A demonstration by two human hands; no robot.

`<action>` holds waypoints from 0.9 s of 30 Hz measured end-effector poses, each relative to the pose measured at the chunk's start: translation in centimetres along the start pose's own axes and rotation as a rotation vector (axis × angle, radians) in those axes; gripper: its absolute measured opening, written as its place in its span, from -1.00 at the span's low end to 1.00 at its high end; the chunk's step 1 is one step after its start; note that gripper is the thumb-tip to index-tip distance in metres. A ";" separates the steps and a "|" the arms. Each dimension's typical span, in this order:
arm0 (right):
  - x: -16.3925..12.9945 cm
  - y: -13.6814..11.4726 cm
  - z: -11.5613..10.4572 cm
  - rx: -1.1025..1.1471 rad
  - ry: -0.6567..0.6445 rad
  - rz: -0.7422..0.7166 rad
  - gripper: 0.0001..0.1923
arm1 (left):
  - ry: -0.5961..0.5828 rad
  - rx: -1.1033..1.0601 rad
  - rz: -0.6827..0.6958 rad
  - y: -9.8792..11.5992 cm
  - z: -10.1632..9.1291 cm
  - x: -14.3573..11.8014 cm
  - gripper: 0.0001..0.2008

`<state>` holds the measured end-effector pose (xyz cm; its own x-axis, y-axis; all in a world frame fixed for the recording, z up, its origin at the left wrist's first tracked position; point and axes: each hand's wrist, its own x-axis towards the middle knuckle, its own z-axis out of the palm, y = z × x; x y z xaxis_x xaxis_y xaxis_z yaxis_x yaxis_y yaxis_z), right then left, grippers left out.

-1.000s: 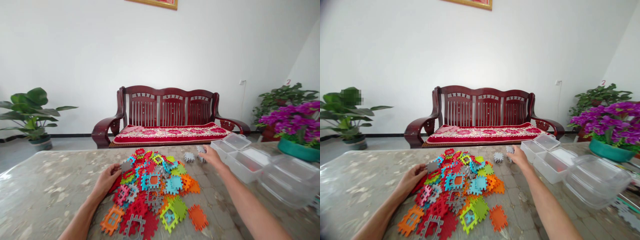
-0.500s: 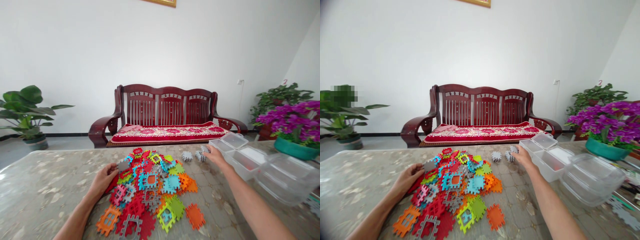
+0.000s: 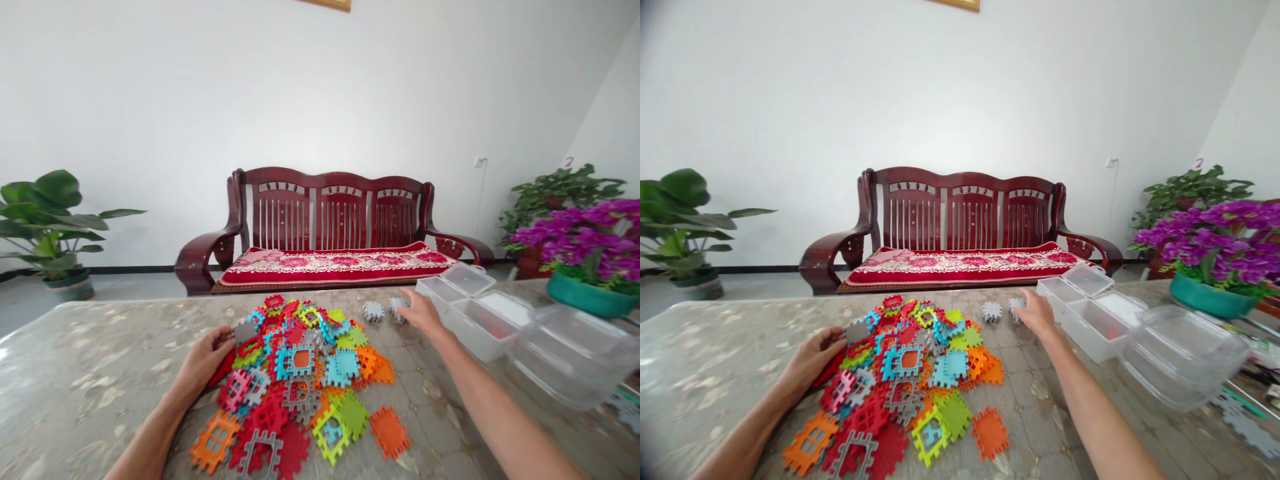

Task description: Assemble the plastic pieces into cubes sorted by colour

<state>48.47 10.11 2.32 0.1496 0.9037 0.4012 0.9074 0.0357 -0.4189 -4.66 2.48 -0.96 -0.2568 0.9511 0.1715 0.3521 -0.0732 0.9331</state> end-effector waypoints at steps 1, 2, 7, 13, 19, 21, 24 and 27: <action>-0.3 -1.0 -0.3 -0.064 -0.007 -0.027 -0.38 | 0.006 -0.002 0.000 0.1 0.0 0.0 -0.48; -0.6 -2.2 -0.6 -0.102 -0.030 -0.083 -0.39 | 0.014 -0.006 -0.001 0.2 0.1 -0.1 -0.47; -1.6 -6.6 -0.5 -0.183 -0.180 -0.290 -0.33 | 0.016 -0.042 -0.006 0.5 0.2 -0.1 -0.47; -1.2 -7.2 0.9 -0.204 -0.261 -0.255 -0.36 | 0.001 -0.016 0.004 0.5 0.1 -0.1 -0.49; 0.3 -4.9 0.7 0.083 -0.182 -0.151 -0.25 | 0.014 0.021 0.002 0.2 0.1 -0.1 -0.50; 1.2 -3.3 0.4 0.215 -0.155 -0.099 -0.23 | 0.011 0.011 0.002 0.1 0.1 -0.1 -0.51; 2.2 -0.5 0.1 0.257 -0.145 -0.065 -0.22 | 0.012 -0.007 0.012 -0.2 0.1 0.0 -0.51; 2.6 1.7 0.0 0.247 -0.154 -0.075 -0.24 | 0.001 -0.017 0.025 -0.4 0.1 0.1 -0.49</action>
<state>50.35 12.52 2.65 0.0075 0.9480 0.3181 0.7876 0.1904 -0.5860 -4.74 2.65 -1.31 -0.2494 0.9486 0.1948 0.3426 -0.1017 0.9340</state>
